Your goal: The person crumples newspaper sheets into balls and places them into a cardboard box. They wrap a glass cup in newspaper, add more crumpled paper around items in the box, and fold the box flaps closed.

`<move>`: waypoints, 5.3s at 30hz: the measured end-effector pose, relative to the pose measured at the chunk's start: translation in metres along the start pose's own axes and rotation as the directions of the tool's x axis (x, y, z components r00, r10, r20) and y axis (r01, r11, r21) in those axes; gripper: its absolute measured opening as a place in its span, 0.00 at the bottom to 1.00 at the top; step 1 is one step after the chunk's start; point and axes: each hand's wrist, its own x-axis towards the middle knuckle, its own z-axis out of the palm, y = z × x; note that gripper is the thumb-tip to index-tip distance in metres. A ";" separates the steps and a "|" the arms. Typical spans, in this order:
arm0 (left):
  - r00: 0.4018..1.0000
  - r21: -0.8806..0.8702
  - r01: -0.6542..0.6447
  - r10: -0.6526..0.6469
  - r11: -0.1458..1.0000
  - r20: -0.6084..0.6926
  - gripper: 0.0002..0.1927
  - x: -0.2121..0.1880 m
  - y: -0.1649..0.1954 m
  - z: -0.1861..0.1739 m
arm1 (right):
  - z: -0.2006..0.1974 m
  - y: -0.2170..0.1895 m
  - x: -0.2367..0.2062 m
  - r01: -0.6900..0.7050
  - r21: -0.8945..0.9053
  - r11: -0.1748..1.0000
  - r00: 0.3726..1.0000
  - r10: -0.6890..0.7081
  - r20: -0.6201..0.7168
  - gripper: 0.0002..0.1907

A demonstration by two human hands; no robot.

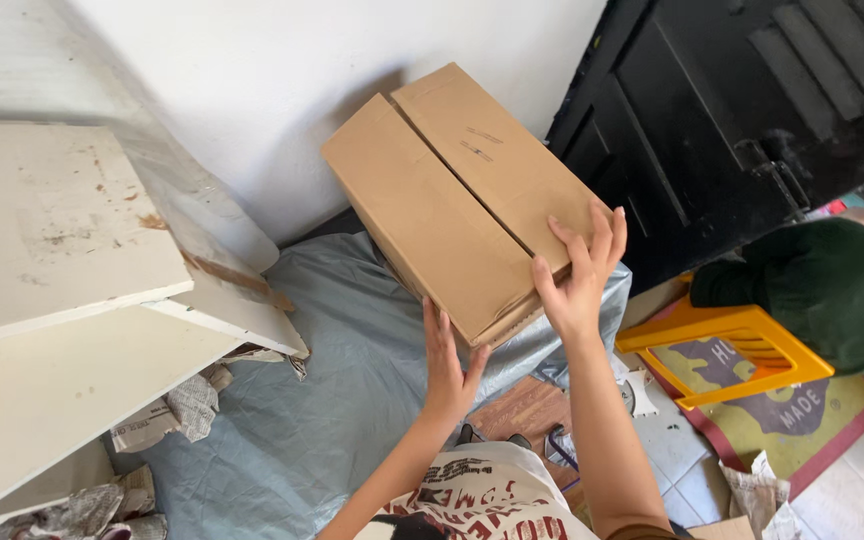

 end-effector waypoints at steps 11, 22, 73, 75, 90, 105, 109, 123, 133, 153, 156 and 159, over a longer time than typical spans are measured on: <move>0.933 0.056 -0.201 0.209 0.978 -0.294 0.53 0.046 -0.034 0.035 | 0.048 0.019 0.003 0.024 0.188 0.982 0.953 0.034 -0.302 0.14; 0.895 0.219 -0.270 0.328 0.938 -0.301 0.50 0.150 -0.100 0.044 | 0.124 0.065 0.091 0.059 0.217 0.974 0.939 0.019 -0.342 0.07; 0.914 0.171 0.404 -0.389 0.898 -0.118 0.16 -0.007 -0.030 -0.176 | 0.114 0.017 0.075 0.261 0.159 0.952 0.944 -0.286 0.162 0.08; 0.855 0.118 0.510 -0.488 0.852 -0.178 0.16 -0.046 -0.039 -0.208 | 0.121 0.001 0.061 0.378 0.084 0.922 0.912 -0.386 0.137 0.07; 0.632 0.213 0.765 -0.645 0.608 -0.430 0.17 -0.352 -0.080 -0.516 | 0.219 -0.317 -0.185 0.333 0.446 0.831 0.827 -0.484 0.285 0.09; 0.634 0.292 0.733 -0.461 0.614 -0.621 0.24 -0.379 -0.162 -0.621 | 0.415 -0.462 -0.455 -0.592 0.066 0.803 -0.182 -0.214 0.960 0.27; 0.441 0.157 0.819 -0.432 0.551 -0.786 0.23 -0.373 -0.168 -0.607 | 0.434 -0.504 -0.474 -0.730 -0.058 0.681 -0.134 -0.059 0.989 0.28; 0.455 0.149 0.794 -0.412 0.590 -0.789 0.18 -0.380 -0.165 -0.622 | 0.445 -0.538 -0.489 0.033 0.681 0.732 0.498 -0.602 0.624 0.11; 0.324 0.129 0.911 -0.488 0.391 -0.810 0.19 -0.370 -0.180 -0.635 | 0.475 -0.525 -0.463 -0.692 0.250 0.677 -0.119 -0.449 0.885 0.20; 0.330 0.089 0.906 -0.558 0.413 -0.761 0.31 -0.338 -0.163 -0.572 | 0.454 -0.539 -0.454 -0.456 -0.179 0.872 -0.359 0.004 0.933 0.23; 0.405 0.020 0.775 -0.472 0.632 -0.783 0.31 -0.343 -0.170 -0.568 | 0.452 -0.530 -0.462 -0.505 0.127 0.854 -0.181 -0.248 0.952 0.27; 0.392 -0.094 0.717 -0.510 0.691 -0.766 0.28 -0.346 -0.176 -0.569 | 0.450 -0.516 -0.465 -0.492 0.411 0.767 -0.030 -0.486 0.873 0.32</move>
